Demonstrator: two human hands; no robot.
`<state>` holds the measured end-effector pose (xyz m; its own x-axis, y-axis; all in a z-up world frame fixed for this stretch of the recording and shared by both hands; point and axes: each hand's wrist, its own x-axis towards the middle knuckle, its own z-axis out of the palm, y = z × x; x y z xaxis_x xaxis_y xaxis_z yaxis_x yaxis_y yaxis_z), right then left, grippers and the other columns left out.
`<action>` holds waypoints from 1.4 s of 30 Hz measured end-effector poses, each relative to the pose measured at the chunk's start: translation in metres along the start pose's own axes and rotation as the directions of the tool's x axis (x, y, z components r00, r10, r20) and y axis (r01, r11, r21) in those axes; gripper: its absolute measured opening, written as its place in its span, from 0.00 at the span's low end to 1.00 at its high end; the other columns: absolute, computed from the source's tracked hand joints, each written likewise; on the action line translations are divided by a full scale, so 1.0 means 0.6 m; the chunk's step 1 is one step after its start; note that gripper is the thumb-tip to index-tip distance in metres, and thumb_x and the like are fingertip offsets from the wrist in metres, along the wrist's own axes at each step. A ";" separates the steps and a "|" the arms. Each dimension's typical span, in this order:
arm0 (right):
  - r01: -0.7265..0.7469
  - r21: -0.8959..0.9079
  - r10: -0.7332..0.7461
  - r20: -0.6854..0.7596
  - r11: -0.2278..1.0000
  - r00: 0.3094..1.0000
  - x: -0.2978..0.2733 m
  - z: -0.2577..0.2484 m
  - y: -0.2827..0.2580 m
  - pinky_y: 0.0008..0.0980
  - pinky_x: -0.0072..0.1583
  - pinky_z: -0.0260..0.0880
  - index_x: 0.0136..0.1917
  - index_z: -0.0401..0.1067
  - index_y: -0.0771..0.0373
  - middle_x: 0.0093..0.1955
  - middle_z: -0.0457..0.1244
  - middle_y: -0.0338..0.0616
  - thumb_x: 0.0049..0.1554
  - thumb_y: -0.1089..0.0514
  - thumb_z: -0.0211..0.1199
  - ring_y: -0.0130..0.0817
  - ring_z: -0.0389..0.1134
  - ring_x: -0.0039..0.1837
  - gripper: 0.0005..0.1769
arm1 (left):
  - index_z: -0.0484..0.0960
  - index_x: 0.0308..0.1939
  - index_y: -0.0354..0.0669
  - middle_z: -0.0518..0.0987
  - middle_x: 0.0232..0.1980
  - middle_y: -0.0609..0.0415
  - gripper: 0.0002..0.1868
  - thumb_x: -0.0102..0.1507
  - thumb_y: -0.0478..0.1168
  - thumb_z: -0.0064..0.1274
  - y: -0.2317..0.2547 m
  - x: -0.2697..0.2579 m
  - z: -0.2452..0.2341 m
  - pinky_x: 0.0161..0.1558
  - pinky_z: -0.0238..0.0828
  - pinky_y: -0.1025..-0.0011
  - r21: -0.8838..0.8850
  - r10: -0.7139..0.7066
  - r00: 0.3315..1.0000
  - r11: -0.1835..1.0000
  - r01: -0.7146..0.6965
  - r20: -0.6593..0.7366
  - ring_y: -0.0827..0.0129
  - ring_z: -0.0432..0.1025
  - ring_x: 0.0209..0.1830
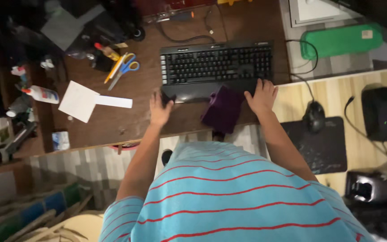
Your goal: The person picks up a keyboard and a separate palm rest, aligns them, and snaps the palm rest into place. They then flip the keyboard over to inspect the underside and reposition it on the desk.
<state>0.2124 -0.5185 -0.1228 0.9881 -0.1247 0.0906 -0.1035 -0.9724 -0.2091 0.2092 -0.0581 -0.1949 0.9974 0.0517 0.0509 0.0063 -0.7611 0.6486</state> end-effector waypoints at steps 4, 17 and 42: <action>0.000 0.024 0.000 0.010 1.000 1.000 0.031 0.009 0.041 0.65 0.73 0.49 0.75 0.61 0.71 0.71 0.55 0.63 0.56 0.38 0.69 0.62 0.54 0.73 0.46 | 0.53 0.78 0.29 0.57 0.79 0.30 0.50 0.66 0.61 0.55 -0.005 0.046 0.027 0.79 0.40 0.48 0.044 -0.062 0.998 0.997 0.063 -0.017 0.38 0.49 0.81; -0.292 0.408 0.242 0.170 0.865 0.955 0.119 0.077 0.147 0.53 0.71 0.60 0.69 0.65 0.72 0.68 0.58 0.69 0.59 0.41 0.72 0.65 0.59 0.70 0.39 | 0.68 0.72 0.45 0.73 0.67 0.35 0.40 0.63 0.61 0.57 0.049 0.125 0.022 0.69 0.59 0.54 -0.143 -0.392 0.918 0.914 0.380 -0.064 0.41 0.63 0.69; -0.322 0.890 -0.011 0.337 -0.323 0.942 0.226 0.094 -0.092 0.41 0.69 0.64 0.61 0.65 0.59 0.62 0.61 0.45 0.48 0.67 0.63 0.41 0.61 0.66 0.27 | 0.74 0.46 0.51 0.72 0.46 0.60 0.12 0.62 0.41 0.59 -0.079 -0.021 -0.134 0.56 0.65 0.66 -0.997 -0.717 0.694 0.076 -0.019 -0.068 0.69 0.66 0.50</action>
<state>0.3584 -0.4703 -0.1540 0.9699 -0.0407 -0.2403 -0.1830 0.5298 -0.8282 0.1903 0.0292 -0.1650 0.6829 0.6254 -0.3775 -0.0909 0.5856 0.8055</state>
